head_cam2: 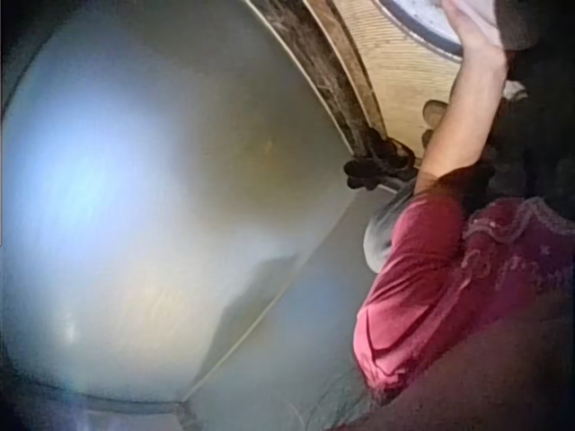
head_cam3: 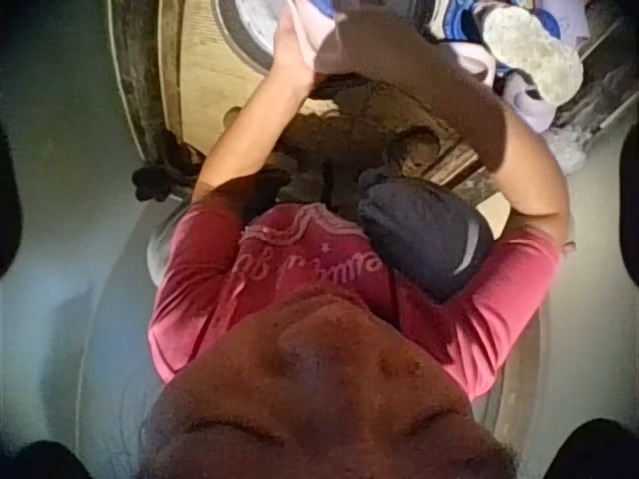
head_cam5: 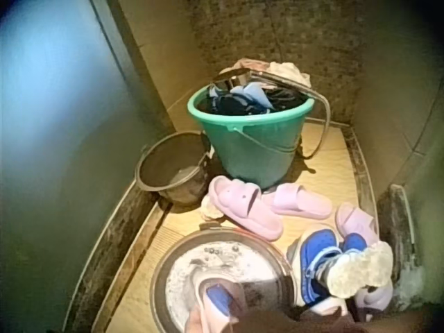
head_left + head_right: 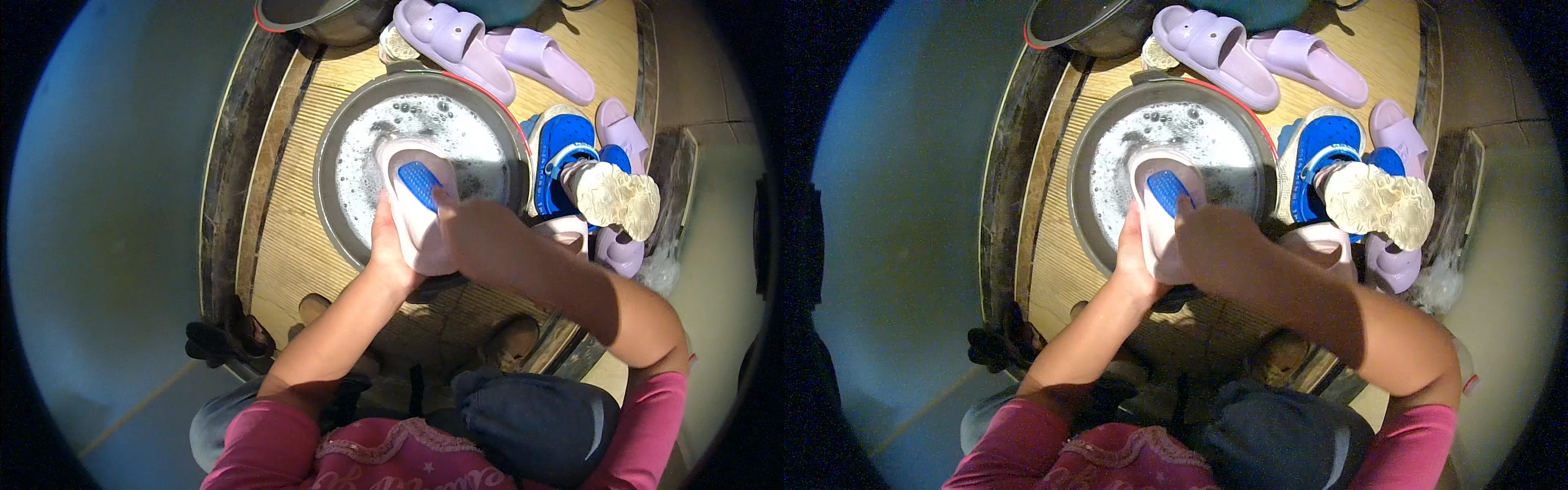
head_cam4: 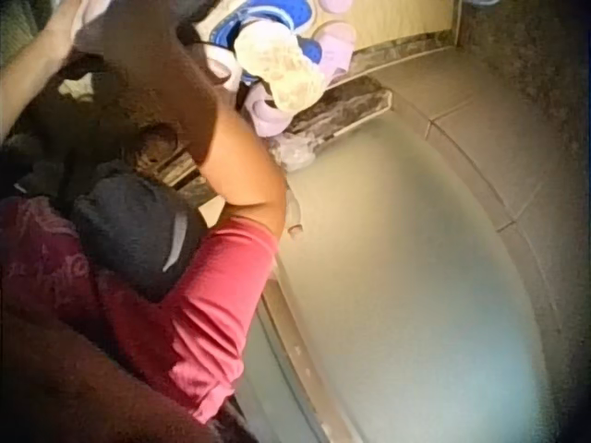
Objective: The person scrubs a pair of pink slippers with a blue brush in a metal basin filled with soapy water. They rinse the slippers and then scrub a pair of white socks using the same brush and basin.
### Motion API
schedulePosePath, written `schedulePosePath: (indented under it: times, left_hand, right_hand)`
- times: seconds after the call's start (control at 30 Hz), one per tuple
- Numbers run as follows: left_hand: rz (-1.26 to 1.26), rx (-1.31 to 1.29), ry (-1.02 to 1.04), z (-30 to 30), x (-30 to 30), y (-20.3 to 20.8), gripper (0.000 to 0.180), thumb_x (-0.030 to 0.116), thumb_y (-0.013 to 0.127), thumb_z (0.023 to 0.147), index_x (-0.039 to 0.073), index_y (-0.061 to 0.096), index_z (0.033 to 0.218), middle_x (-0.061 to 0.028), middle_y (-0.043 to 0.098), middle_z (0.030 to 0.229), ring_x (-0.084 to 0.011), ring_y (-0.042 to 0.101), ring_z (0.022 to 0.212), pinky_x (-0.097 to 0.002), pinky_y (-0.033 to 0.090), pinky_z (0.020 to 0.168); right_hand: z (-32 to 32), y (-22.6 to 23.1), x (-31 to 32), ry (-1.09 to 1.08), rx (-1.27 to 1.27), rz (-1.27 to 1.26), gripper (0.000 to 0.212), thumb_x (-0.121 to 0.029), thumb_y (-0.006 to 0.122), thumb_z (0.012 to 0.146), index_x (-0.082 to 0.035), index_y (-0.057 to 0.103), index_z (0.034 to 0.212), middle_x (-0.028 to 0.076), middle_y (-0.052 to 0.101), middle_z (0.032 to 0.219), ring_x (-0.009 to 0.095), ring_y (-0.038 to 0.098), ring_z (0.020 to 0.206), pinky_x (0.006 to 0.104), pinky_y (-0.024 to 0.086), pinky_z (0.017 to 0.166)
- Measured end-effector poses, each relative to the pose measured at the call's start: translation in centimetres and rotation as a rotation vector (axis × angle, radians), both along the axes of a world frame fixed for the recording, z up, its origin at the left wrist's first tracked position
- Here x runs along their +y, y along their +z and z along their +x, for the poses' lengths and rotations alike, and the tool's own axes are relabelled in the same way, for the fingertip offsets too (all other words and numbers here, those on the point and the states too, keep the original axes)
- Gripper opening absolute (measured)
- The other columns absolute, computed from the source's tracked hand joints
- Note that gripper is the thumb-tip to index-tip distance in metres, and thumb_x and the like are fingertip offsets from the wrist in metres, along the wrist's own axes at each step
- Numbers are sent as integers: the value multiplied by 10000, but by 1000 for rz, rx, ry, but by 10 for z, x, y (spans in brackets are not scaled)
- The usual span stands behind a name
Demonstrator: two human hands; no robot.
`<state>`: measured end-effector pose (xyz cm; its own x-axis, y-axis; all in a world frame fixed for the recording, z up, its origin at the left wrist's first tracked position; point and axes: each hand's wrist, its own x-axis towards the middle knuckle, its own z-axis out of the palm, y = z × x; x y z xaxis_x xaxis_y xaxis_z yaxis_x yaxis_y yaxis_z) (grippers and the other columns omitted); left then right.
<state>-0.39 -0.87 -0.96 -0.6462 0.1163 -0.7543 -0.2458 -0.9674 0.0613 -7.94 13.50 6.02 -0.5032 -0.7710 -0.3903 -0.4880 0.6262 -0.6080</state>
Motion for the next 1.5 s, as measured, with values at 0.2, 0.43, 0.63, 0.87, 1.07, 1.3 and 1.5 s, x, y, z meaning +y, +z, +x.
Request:
schedulePosePath:
  times: [0.2, 0.43, 0.63, 0.87, 1.07, 1.3, 1.5]
  left_hand:
    - [57, 31, -130, -4, 3, 14, 787, 708, 222, 982, 95, 492, 1394, -199, 602, 1235, -411, 618, 1044, -577, 517, 920]
    - [-114, 1, -79, -1, 5, 7, 648, 603, 293, 1032, 105, 522, 1377, -142, 623, 1277, -306, 599, 1167, -476, 476, 1048]
    - [-64, 39, -138, -13, 15, 22, 703, 622, 295, 1024, 93, 458, 1458, -154, 544, 1421, -332, 534, 1283, -490, 427, 1105]
    - [-102, -46, -165, -9, 10, 24, 782, 696, 262, 997, 99, 419, 1476, -179, 525, 1411, -348, 518, 1282, -496, 417, 1101]
    - [-125, 82, -245, -1, 18, 26, 901, 780, 220, 950, 75, 414, 1475, -182, 528, 1414, -336, 528, 1282, -481, 409, 1109]
    - [-281, 53, -396, -6, 17, 63, 896, 740, 226, 979, 27, 364, 1505, -186, 483, 1467, -323, 488, 1335, -443, 386, 1132]
    - [-344, 131, -369, 6, 9, 57, 822, 702, 257, 1001, 43, 411, 1468, -160, 554, 1359, -297, 546, 1239, -432, 442, 1067]
  right_hand:
    - [32, 37, 29, 90, -64, 77, 538, -115, 528, 880, 190, 462, 1318, 258, 708, 817, 370, 728, 720, 464, 580, 626]
    - [10, 18, 26, 55, 117, 142, 460, -100, 536, 898, 127, 493, 1297, 236, 694, 758, 379, 718, 711, 474, 574, 652]
    - [-30, -60, -20, -85, 124, 84, 371, -122, 553, 866, 114, 557, 1152, 273, 687, 779, 409, 710, 757, 472, 570, 689]
    - [9, 8, -1, 0, 17, -51, 400, -142, 492, 954, 137, 509, 1241, 305, 663, 758, 441, 688, 727, 513, 542, 661]
    - [7, 4, 3, -175, -50, 28, 382, -185, 471, 997, 113, 551, 1221, 313, 665, 778, 456, 684, 734, 544, 535, 670]
    - [-32, -49, -11, -10, -2, -22, 312, -224, 476, 1001, 46, 606, 1092, 321, 656, 1006, 459, 655, 937, 527, 527, 798]
    - [18, 17, 14, -396, -455, -255, 427, -211, 482, 1013, 9, 488, 1380, 324, 655, 918, 474, 674, 871, 509, 526, 720]
